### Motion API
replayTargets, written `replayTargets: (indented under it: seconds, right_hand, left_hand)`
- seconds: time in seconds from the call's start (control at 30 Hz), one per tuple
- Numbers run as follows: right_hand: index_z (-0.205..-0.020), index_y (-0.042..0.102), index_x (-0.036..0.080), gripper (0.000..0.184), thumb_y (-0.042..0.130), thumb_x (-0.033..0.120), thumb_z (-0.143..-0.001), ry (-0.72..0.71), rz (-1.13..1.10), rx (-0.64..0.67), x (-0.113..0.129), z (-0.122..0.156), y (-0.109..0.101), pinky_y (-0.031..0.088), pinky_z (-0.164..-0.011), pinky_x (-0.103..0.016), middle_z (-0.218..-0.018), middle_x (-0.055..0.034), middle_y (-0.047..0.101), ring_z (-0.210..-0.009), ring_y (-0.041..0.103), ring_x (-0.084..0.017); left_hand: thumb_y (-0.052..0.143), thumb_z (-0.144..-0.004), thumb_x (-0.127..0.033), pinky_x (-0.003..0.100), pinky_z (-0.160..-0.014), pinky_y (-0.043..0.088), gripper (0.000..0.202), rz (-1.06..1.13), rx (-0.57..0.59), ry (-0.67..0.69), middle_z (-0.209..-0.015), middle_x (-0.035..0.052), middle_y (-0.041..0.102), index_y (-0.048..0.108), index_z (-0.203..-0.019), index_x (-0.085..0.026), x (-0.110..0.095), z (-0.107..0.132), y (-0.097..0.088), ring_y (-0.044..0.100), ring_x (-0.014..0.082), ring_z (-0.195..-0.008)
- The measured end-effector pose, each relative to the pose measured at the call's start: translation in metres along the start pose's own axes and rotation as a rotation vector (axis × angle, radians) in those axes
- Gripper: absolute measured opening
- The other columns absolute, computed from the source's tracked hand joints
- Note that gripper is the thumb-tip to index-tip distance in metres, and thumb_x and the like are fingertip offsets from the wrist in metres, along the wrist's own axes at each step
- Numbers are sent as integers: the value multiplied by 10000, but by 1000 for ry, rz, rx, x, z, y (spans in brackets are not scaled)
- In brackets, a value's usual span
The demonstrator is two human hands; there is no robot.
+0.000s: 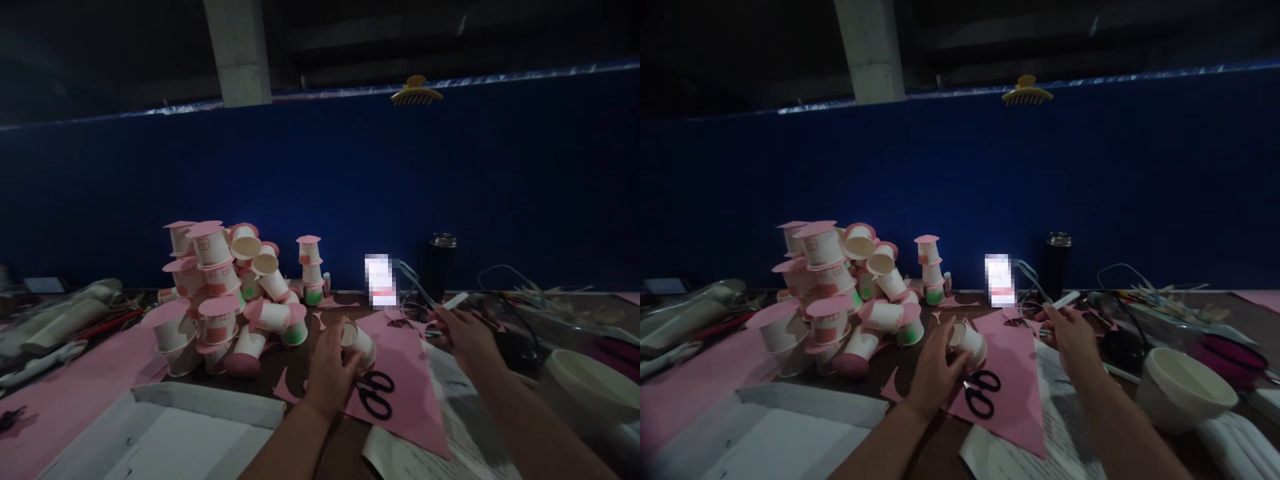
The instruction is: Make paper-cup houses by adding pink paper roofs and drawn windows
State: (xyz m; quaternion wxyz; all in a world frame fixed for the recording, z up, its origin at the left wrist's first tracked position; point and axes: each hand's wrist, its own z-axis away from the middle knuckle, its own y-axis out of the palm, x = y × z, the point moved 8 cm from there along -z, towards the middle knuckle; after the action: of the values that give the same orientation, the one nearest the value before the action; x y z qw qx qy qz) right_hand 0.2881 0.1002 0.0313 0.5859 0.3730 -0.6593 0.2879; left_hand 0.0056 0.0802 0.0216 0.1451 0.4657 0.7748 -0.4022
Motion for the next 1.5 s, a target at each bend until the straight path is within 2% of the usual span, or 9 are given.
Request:
replayTargets:
  seconds: [0.07, 0.23, 0.37, 0.43, 0.53, 0.67, 0.8, 1.1, 1.5]
  right_hand:
    - [-674, 628, 137, 212, 674, 333, -743, 93, -90, 90, -1, 19, 20, 362, -354, -156, -627, -16, 620, -478, 531, -76]
    - [-820, 648, 178, 295, 753, 351, -606, 239, -255, 214, -4, 65, 62, 469, -442, -187, -849, -70, 708, -725, 668, -180]
    - [-840, 651, 185, 298, 718, 407, -654, 272, -293, 289, -13, 89, 80, 490, -495, -205, -924, -73, 700, -783, 663, -189]
    - [-845, 653, 194, 289, 703, 426, -679, 275, -270, 285, -20, 95, 80, 471, -479, -192, -882, -47, 688, -704, 637, -152]
    - [-834, 653, 196, 275, 694, 432, -699, 254, -221, 302, -24, 101, 80, 419, -440, -177, -722, 6, 624, -570, 549, -106]
    - [-824, 633, 187, 286, 668, 453, -725, 215, -188, 386, -18, 112, 87, 344, -407, -178, -570, 61, 486, -462, 420, -75]
    - [-733, 610, 162, 320, 672, 475, -712, 183, -150, 416, -11, 120, 91, 282, -386, -179, -492, 80, 395, -434, 350, -67]
    - [-618, 589, 154, 359, 670, 491, -710, 142, -132, 350, -11, 117, 86, 238, -414, -199, -483, 74, 368, -459, 307, -72]
    - [-673, 604, 157, 301, 701, 440, -706, 165, -308, 272, -29, 111, 88, 244, -396, -183, -496, 75, 398, -449, 322, -62]
  left_hand:
    - [606, -771, -212, 458, -1004, 377, 610, -1, 10, 17, -1300, 123, 508, 375, -1336, -207, 1, 1, 3, 450, 258, -1215]
    - [591, -769, -203, 455, -1015, 378, 638, -45, 35, 53, -1366, 133, 454, 351, -1360, -187, 7, 3, 10, 412, 260, -1256]
    - [567, -810, -290, 472, -1049, 334, 638, -131, 26, 103, -1418, 132, 387, 312, -1387, -192, -2, 3, 5, 321, 264, -1318]
    - [543, -832, -333, 495, -1056, 313, 598, -182, -3, 131, -1427, 128, 366, 335, -1379, -207, -12, 2, -1, 285, 276, -1333]
    - [534, -842, -332, 492, -1029, 338, 493, -211, -48, 169, -1353, 120, 438, 432, -1314, -233, -29, 2, -10, 373, 275, -1265]
    - [510, -867, -276, 414, -893, 429, 287, -209, 13, 239, -1076, 77, 597, 568, -1147, -244, -44, 4, -7, 524, 226, -1012]
    - [473, -887, -236, 384, -779, 433, 183, -256, 45, 268, -850, 50, 610, 605, -1009, -208, -45, 6, -3, 525, 208, -833]
    - [441, -901, -235, 353, -717, 404, 137, -308, 57, 255, -841, 55, 579, 566, -890, -182, -48, 6, 2, 496, 206, -807]
    - [449, -899, -228, 346, -708, 384, 128, -378, 34, 278, -831, 52, 567, 565, -872, -181, -57, 2, 6, 492, 204, -802]
